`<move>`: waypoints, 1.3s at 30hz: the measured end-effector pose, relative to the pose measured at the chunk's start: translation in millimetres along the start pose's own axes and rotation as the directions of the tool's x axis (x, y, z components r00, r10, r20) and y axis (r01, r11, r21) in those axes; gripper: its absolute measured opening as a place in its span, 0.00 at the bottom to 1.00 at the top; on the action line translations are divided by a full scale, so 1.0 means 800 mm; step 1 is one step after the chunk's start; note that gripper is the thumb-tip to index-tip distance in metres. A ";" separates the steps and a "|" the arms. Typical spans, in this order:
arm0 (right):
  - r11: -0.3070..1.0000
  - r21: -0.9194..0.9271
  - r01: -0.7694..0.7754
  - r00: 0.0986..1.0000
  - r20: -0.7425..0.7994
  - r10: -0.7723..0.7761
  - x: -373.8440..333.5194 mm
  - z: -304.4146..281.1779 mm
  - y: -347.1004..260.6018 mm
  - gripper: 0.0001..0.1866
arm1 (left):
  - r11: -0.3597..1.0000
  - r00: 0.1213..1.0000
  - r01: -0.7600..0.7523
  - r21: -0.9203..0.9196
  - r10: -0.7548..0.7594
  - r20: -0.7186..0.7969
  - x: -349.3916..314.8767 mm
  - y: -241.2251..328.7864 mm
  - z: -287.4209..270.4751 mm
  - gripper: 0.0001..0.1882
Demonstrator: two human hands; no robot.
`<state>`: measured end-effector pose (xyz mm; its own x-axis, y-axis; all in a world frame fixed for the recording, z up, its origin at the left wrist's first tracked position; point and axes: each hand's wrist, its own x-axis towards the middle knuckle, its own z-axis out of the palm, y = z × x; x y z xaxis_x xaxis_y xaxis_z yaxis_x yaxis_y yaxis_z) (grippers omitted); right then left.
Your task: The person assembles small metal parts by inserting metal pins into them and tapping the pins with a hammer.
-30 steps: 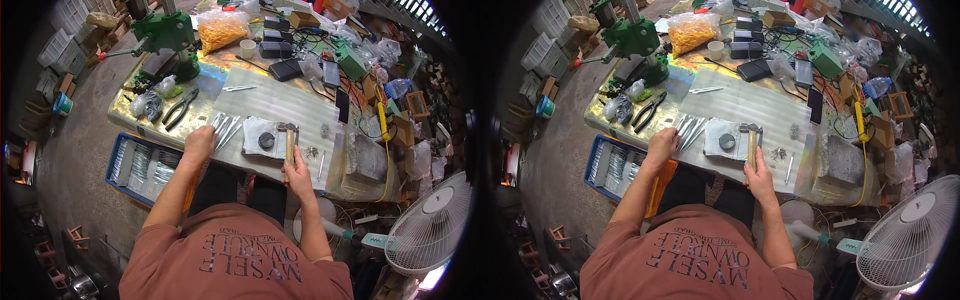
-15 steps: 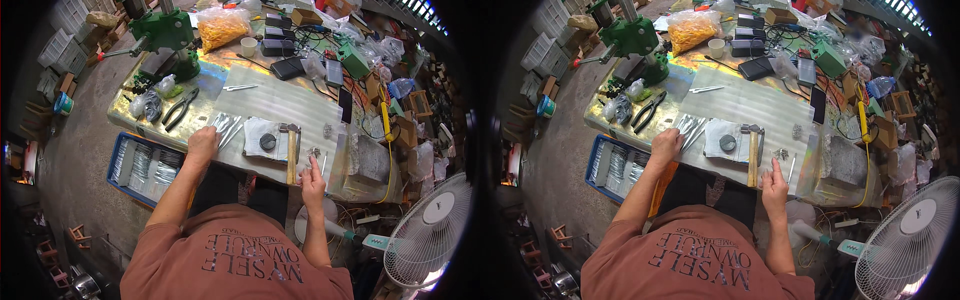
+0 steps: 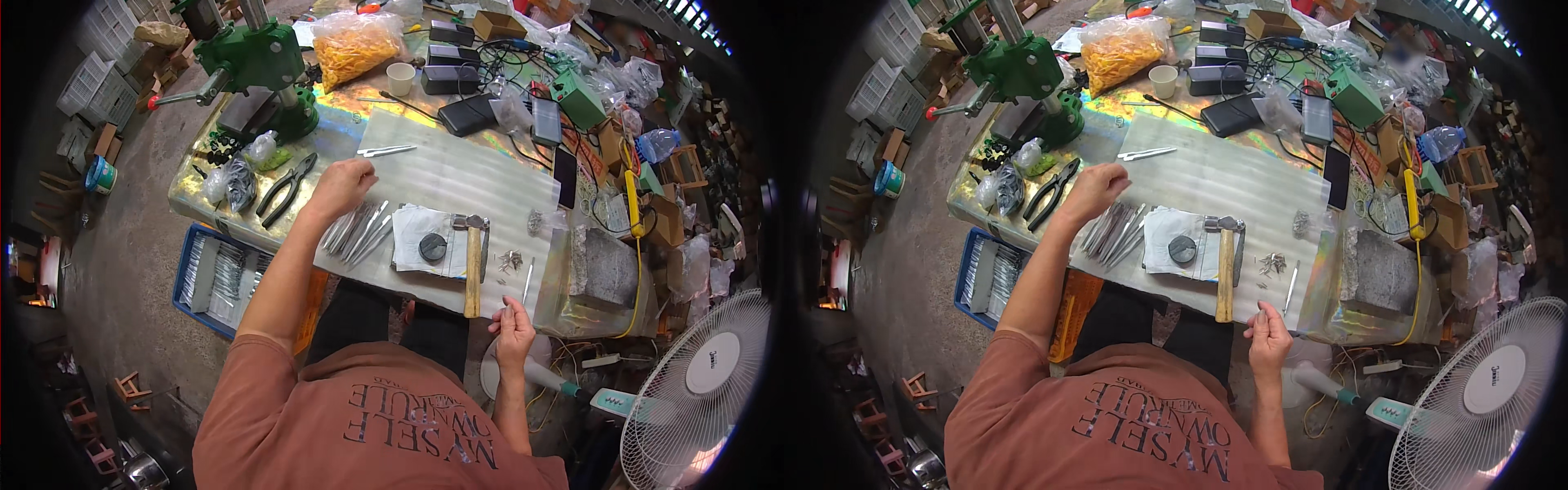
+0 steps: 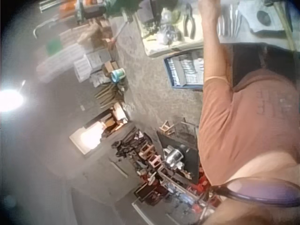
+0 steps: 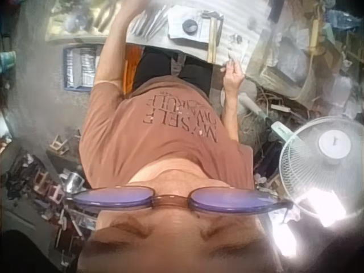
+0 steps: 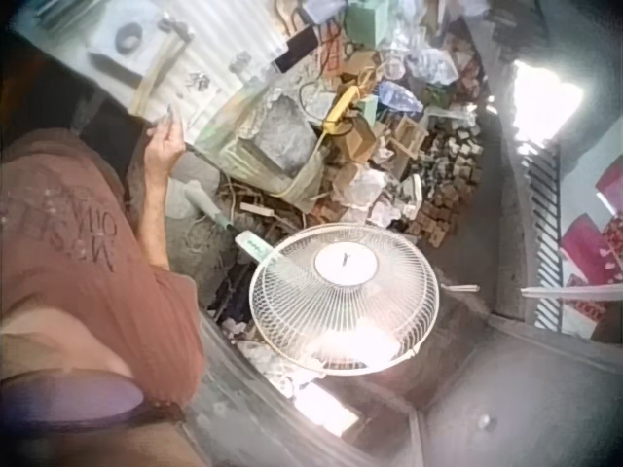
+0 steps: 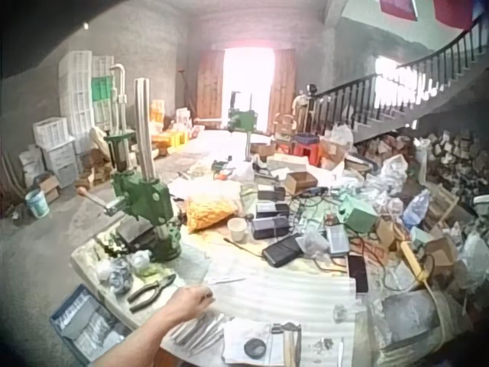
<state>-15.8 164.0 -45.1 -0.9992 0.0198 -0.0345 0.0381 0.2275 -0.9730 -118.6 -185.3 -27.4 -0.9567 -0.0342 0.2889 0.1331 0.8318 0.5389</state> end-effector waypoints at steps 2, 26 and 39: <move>1.000 0.016 0.020 0.999 -0.041 -0.019 0.000 -0.004 0.005 0.12 | 0.996 0.990 -0.032 -0.084 0.043 0.132 -0.019 0.011 -0.005 0.08; 0.997 -0.076 0.027 0.999 -0.044 -0.030 0.020 0.000 0.023 0.11 | 0.905 0.978 0.210 0.371 -0.197 -0.072 -0.106 0.038 0.044 0.33; 0.839 -0.459 0.292 0.946 0.009 -0.324 0.049 0.009 0.051 0.08 | 0.893 0.981 0.191 0.407 -0.186 -0.053 -0.098 0.028 0.055 0.30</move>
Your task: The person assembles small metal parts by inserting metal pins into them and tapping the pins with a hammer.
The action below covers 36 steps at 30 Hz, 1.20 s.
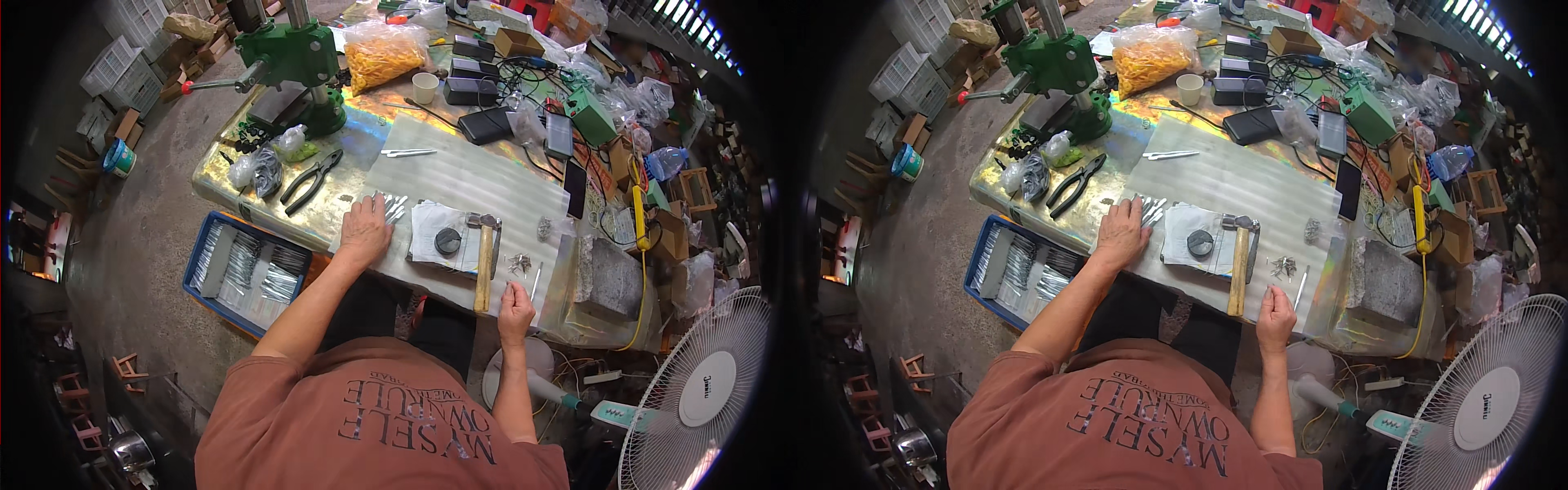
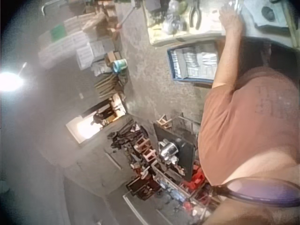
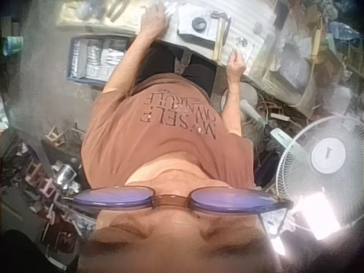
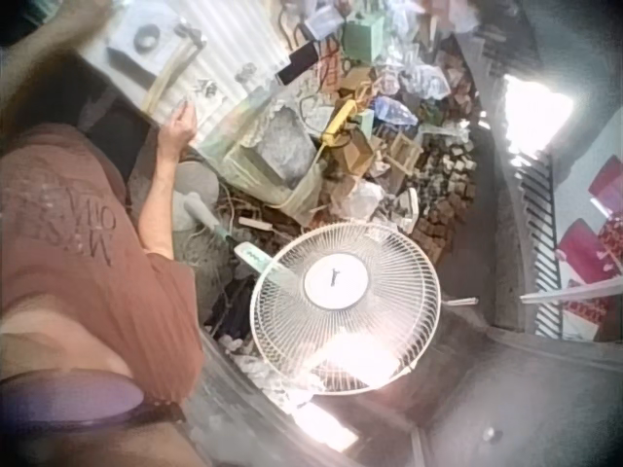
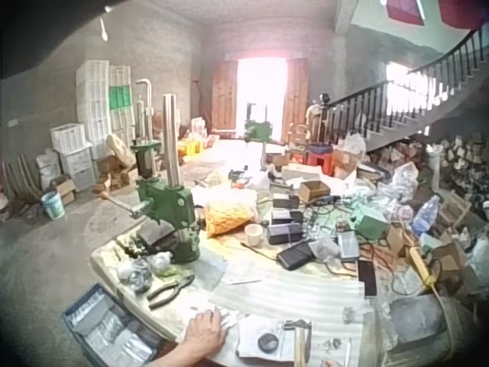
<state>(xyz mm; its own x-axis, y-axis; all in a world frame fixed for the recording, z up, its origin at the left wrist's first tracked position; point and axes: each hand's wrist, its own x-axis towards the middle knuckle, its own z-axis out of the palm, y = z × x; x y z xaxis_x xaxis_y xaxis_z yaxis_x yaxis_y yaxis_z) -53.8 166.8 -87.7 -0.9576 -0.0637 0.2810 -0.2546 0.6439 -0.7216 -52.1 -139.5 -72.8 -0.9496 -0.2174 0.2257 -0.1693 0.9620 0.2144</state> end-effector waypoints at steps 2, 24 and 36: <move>0.995 -0.049 0.092 0.993 -0.069 -0.095 0.000 0.003 0.002 0.07 | 1.000 1.000 -0.003 0.011 0.003 -0.005 0.003 0.001 0.000 0.29; 0.967 -0.127 0.221 0.959 -0.150 -0.239 -0.002 0.009 0.004 0.06 | 0.998 0.990 0.060 0.028 -0.063 0.123 0.021 0.011 -0.002 0.33; 0.967 -0.116 0.227 0.959 -0.148 -0.243 -0.002 0.008 0.002 0.05 | 0.979 0.988 0.126 -0.162 -0.109 0.110 0.034 -0.007 0.006 0.19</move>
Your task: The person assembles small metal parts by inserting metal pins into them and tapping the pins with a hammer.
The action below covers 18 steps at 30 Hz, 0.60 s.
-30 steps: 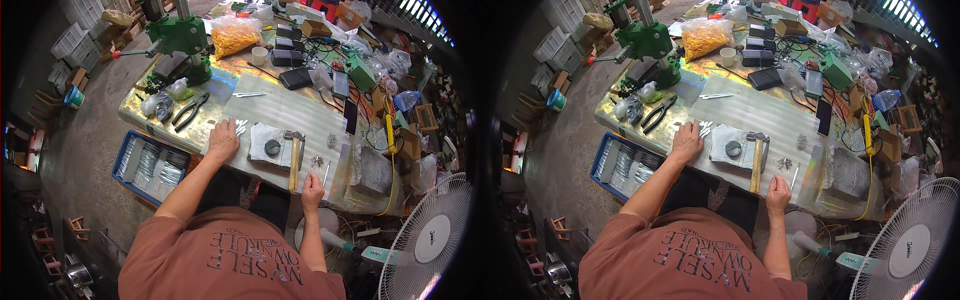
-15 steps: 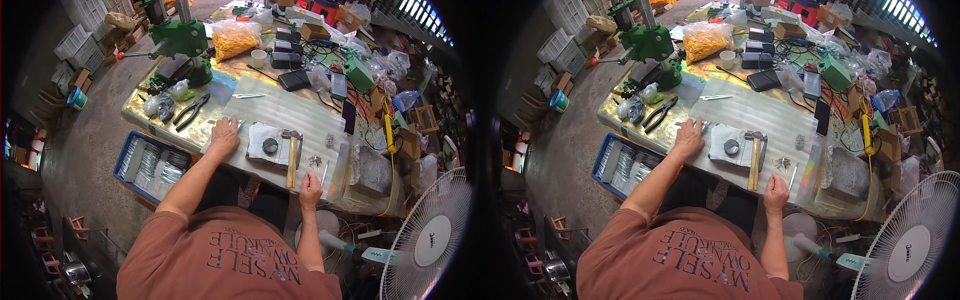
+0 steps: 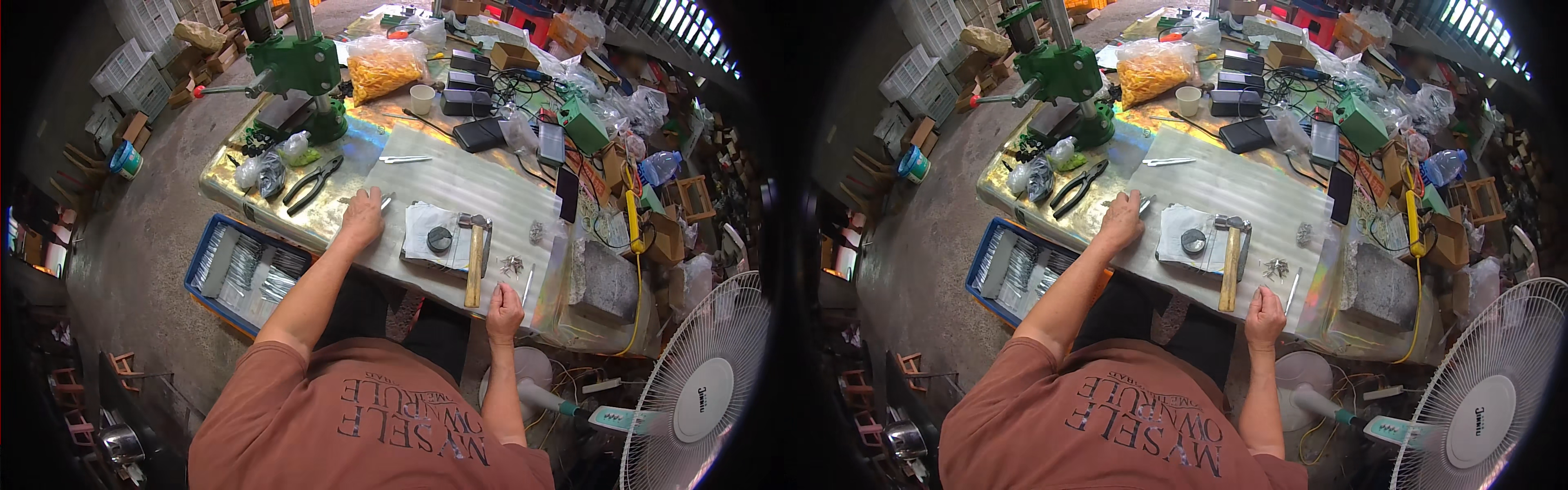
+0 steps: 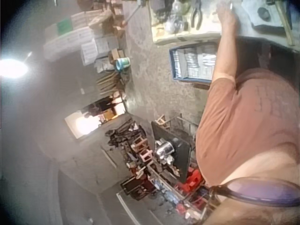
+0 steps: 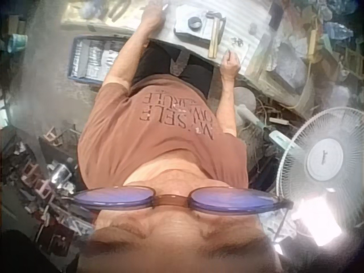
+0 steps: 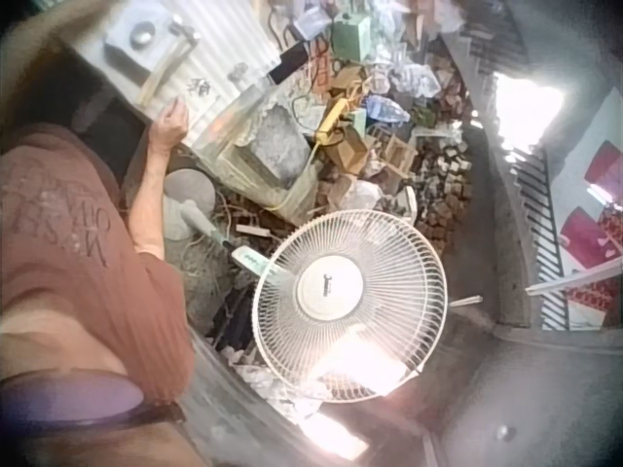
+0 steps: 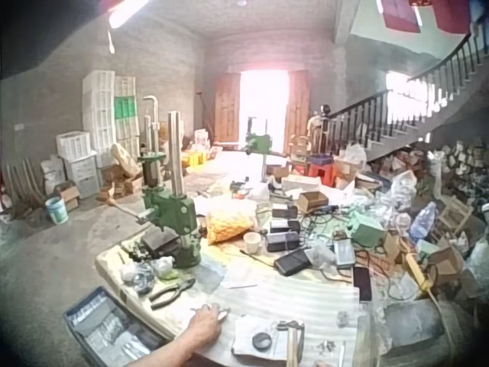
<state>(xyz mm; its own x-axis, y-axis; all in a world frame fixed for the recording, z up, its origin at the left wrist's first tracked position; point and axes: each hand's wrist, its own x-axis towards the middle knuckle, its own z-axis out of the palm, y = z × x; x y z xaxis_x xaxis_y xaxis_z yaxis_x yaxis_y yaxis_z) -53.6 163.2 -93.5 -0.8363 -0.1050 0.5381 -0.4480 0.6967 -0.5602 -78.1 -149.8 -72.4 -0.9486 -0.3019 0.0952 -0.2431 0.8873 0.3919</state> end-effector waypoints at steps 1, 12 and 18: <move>1.000 0.000 0.000 1.000 0.001 0.000 0.000 0.000 0.000 0.05 | 1.000 1.000 0.000 0.000 0.000 -0.001 0.000 -0.001 -0.001 0.19; 1.000 0.011 0.005 1.000 -0.005 -0.005 0.000 0.001 0.000 0.06 | 0.998 0.998 0.067 -0.010 -0.067 0.020 0.011 -0.004 -0.001 0.13; 1.000 0.000 -0.006 1.000 -0.001 0.006 -0.001 0.000 0.000 0.06 | 0.994 0.998 0.062 -0.086 -0.059 0.031 0.010 -0.009 -0.008 0.14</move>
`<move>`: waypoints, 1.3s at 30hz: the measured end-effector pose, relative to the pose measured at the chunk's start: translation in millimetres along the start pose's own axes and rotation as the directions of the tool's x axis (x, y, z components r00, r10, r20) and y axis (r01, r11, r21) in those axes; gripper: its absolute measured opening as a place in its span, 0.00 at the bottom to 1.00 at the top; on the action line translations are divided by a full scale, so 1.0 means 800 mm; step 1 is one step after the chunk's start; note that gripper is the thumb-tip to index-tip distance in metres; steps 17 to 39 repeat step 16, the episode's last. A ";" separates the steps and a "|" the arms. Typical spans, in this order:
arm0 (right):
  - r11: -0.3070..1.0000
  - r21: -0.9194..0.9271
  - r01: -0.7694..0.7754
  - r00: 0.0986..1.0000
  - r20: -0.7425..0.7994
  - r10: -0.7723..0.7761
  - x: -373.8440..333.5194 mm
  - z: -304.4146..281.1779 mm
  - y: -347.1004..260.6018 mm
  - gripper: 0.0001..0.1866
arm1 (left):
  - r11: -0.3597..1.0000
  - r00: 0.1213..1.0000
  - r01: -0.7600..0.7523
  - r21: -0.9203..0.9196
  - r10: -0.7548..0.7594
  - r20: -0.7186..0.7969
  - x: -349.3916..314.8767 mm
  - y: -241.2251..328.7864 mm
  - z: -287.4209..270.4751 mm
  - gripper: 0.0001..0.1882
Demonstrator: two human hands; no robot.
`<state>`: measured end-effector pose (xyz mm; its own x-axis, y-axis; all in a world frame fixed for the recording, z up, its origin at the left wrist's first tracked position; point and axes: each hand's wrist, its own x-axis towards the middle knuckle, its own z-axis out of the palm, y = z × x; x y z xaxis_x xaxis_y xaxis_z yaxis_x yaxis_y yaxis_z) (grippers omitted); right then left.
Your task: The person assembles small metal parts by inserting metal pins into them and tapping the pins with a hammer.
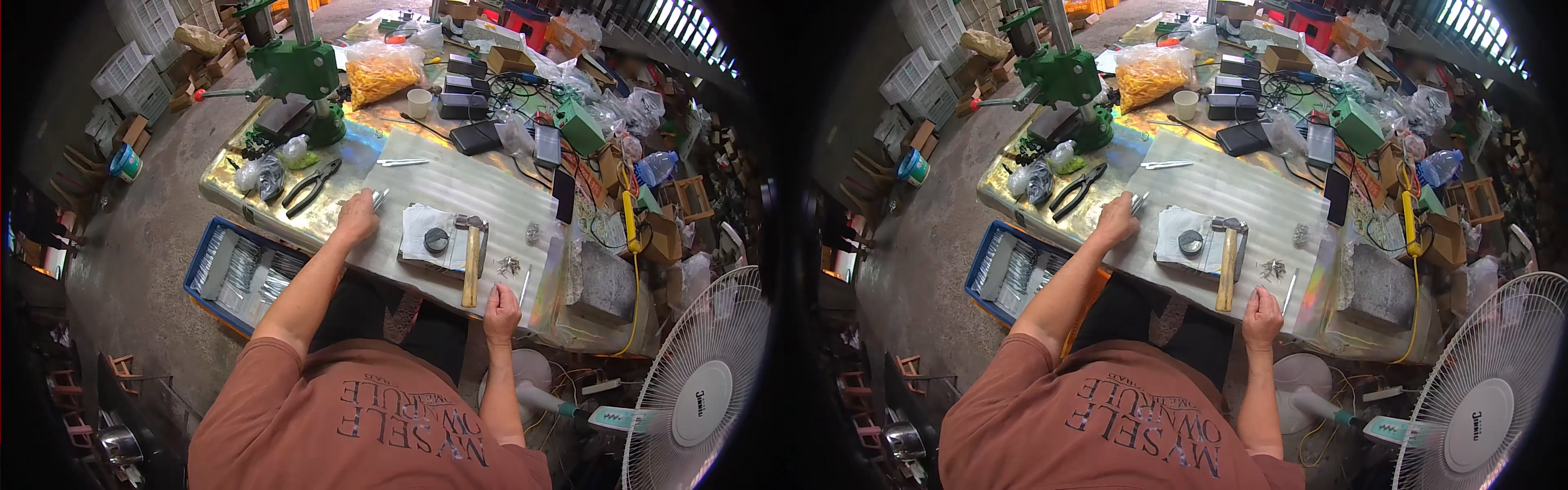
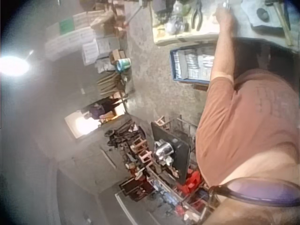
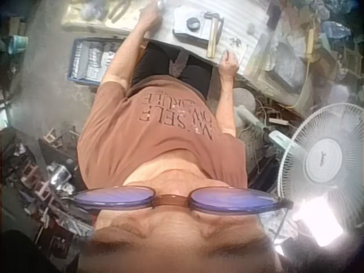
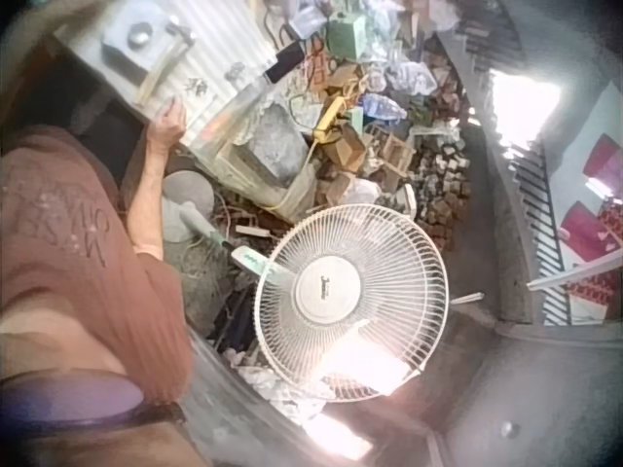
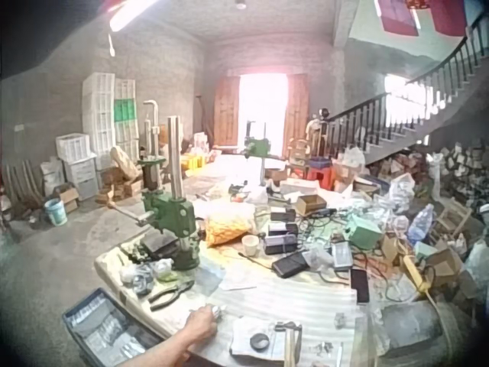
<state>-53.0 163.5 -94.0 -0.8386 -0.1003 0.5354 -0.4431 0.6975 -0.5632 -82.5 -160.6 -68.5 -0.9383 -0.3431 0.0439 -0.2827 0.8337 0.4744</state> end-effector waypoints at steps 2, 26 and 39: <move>1.000 0.013 0.012 1.000 -0.019 -0.011 0.000 0.001 0.001 0.05 | 0.999 1.000 0.004 -0.041 -0.005 -0.027 0.001 -0.006 0.000 0.14; 1.000 -0.009 0.011 1.000 0.010 -0.011 -0.002 0.001 0.003 0.06 | 0.887 0.999 0.025 -0.462 -0.033 -0.009 -0.012 -0.004 -0.043 0.17; 1.000 -0.009 0.011 1.000 0.010 -0.011 -0.002 0.001 0.003 0.06 | 0.887 0.999 0.025 -0.462 -0.033 -0.009 -0.012 -0.004 -0.043 0.17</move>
